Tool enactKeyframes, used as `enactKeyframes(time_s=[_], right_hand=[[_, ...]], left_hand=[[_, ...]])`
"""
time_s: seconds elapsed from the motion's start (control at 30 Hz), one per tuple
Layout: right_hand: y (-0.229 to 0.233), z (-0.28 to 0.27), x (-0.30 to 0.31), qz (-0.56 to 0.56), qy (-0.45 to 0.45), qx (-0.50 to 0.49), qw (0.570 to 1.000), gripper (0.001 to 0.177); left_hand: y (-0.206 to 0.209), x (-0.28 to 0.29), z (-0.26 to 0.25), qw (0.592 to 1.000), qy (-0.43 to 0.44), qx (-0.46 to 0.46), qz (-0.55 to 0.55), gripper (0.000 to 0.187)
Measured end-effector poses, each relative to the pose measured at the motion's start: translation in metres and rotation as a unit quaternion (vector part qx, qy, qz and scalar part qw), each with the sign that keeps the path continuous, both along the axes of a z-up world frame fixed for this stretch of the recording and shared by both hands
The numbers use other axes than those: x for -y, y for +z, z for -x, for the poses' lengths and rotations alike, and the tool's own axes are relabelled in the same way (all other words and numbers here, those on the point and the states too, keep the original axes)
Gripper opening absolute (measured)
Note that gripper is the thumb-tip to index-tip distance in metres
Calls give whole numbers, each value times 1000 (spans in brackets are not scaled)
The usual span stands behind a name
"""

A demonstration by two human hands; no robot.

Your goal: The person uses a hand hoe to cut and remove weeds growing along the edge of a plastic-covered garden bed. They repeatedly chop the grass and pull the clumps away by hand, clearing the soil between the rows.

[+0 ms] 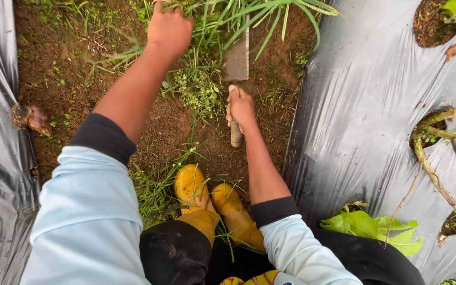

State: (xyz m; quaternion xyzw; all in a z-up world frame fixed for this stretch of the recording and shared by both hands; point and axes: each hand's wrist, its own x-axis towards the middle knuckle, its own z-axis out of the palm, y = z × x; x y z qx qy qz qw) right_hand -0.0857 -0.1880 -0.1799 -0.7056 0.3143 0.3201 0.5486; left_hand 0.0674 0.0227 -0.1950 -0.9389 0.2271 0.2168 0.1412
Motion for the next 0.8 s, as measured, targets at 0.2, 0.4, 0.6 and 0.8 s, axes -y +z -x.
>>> enactKeyframes(time_s=[0.2,0.4,0.6,0.8], right_hand=[[-2,-4,11,0,31,10,999,33],[-15,0,14,-8,55,39,998,34],[-31,10,20,-40,21,72,996,35],[-12,12,41,-39,67,52,996,33]], left_hand=[[30,-3,33,996,64,-55,-2,20],[-15,-13,80,990,111,-67,55,19],[11,-5,99,973,131,-110,158,16],[0,-4,116,966,142,-145,159,20]])
